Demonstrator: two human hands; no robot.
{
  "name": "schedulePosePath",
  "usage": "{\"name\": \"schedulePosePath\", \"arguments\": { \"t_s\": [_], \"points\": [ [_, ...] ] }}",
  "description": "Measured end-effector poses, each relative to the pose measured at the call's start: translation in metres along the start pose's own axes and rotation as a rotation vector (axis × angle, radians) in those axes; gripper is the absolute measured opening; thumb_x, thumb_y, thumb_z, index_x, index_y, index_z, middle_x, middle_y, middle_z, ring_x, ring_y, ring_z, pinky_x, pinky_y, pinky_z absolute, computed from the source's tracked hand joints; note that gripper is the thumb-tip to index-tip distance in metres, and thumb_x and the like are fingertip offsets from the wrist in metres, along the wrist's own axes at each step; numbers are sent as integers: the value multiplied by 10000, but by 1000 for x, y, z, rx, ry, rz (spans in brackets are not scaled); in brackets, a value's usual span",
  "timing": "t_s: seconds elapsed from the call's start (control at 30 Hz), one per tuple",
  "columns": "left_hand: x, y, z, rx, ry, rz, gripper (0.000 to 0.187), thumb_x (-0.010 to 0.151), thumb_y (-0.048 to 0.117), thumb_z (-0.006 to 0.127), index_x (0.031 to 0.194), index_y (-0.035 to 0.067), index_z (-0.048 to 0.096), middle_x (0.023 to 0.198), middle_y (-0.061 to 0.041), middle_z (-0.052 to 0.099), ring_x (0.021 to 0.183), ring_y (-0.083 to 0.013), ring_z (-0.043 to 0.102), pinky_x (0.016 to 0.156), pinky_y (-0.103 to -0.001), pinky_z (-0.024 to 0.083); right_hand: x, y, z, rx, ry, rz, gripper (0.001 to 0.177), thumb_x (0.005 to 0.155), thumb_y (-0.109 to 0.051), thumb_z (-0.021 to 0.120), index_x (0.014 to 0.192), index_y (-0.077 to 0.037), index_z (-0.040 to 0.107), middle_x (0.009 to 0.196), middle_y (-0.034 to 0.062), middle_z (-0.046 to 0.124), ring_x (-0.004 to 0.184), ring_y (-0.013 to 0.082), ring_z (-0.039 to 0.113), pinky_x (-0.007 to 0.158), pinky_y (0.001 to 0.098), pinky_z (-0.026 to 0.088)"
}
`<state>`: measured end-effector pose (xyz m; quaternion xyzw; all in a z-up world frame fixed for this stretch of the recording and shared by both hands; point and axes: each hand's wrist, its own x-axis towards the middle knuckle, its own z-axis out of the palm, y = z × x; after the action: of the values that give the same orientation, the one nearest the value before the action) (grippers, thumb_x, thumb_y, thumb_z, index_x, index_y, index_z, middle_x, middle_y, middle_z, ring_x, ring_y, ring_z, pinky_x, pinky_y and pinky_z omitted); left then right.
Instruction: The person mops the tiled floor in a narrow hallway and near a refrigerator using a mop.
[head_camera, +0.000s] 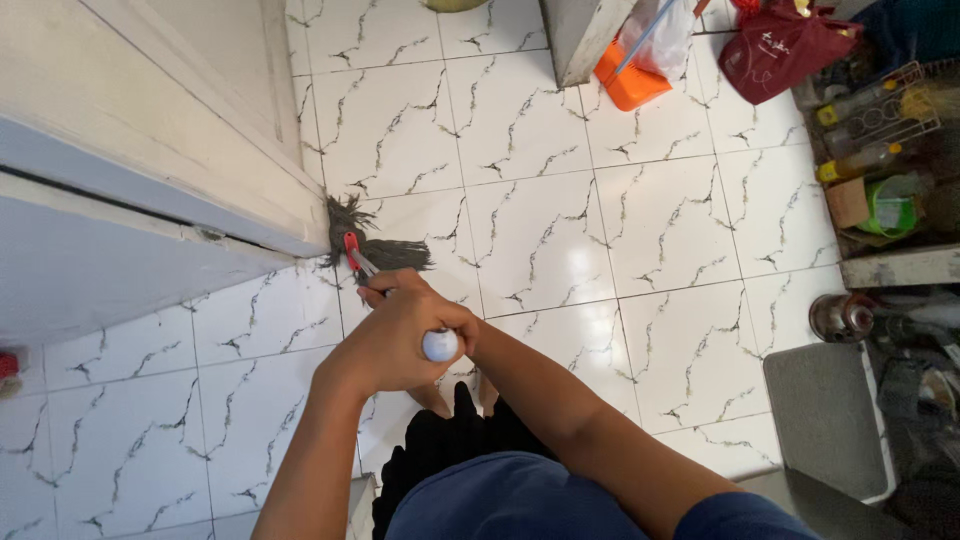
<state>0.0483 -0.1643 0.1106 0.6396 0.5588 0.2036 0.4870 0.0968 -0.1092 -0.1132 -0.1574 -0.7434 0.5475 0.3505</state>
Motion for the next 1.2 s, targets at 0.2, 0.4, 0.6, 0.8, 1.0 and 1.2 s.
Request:
{"name": "schedulePosePath", "arguments": {
  "t_s": [0.2, 0.4, 0.6, 0.8, 1.0, 1.2],
  "points": [
    [-4, 17, -2, -135, -163, 170, 109, 768, 46, 683, 768, 121, 762, 744, 14, 783, 669, -111, 727, 681, -293, 569, -30, -19, -54, -342, -107, 90, 385, 1002, -162, 637, 682, 22, 528, 634, 124, 519, 578, 203, 425, 572, 399, 368],
    [23, -7, 47, -322, 20, 503, 176, 800, -26, 647, 855, 98, 760, 771, -26, 744, 676, -141, 670, 644, -315, 527, -97, -16, -127, -326, 84, 279, 342, 904, -137, 684, 630, 5, 536, 566, 145, 546, 534, 276, 507, 568, 396, 411],
    [50, -47, 121, -422, 142, 127, 141, 917, 11, 633, 981, 77, 740, 915, -71, 704, 684, -167, 636, 639, -334, 510, -149, 61, -181, -559, 99, 304, 323, 870, -116, 707, 629, 3, 529, 589, 174, 531, 569, 367, 511, 562, 445, 415],
    [25, -44, 72, -375, 142, 149, 136, 889, 8, 628, 963, 39, 739, 903, -87, 745, 808, -166, 713, 786, -315, 552, -125, 64, -150, -549, 10, 301, 285, 858, -151, 714, 636, -22, 592, 611, 175, 585, 588, 384, 572, 579, 457, 453],
    [-30, 12, -10, -177, 159, 30, 78, 799, 46, 656, 798, 60, 732, 654, -76, 705, 609, -183, 648, 616, -322, 503, -59, -9, -57, -182, -27, 405, 388, 911, -215, 777, 711, 47, 571, 643, 193, 591, 600, 238, 485, 582, 364, 471],
    [-17, 8, -1, 25, 184, 113, 30, 727, 52, 687, 718, 63, 715, 634, -75, 712, 637, -201, 655, 663, -331, 492, -41, -10, 4, 274, -82, 301, 329, 950, -188, 746, 787, 40, 574, 696, 142, 586, 635, 183, 508, 610, 345, 469]
  ]
}}
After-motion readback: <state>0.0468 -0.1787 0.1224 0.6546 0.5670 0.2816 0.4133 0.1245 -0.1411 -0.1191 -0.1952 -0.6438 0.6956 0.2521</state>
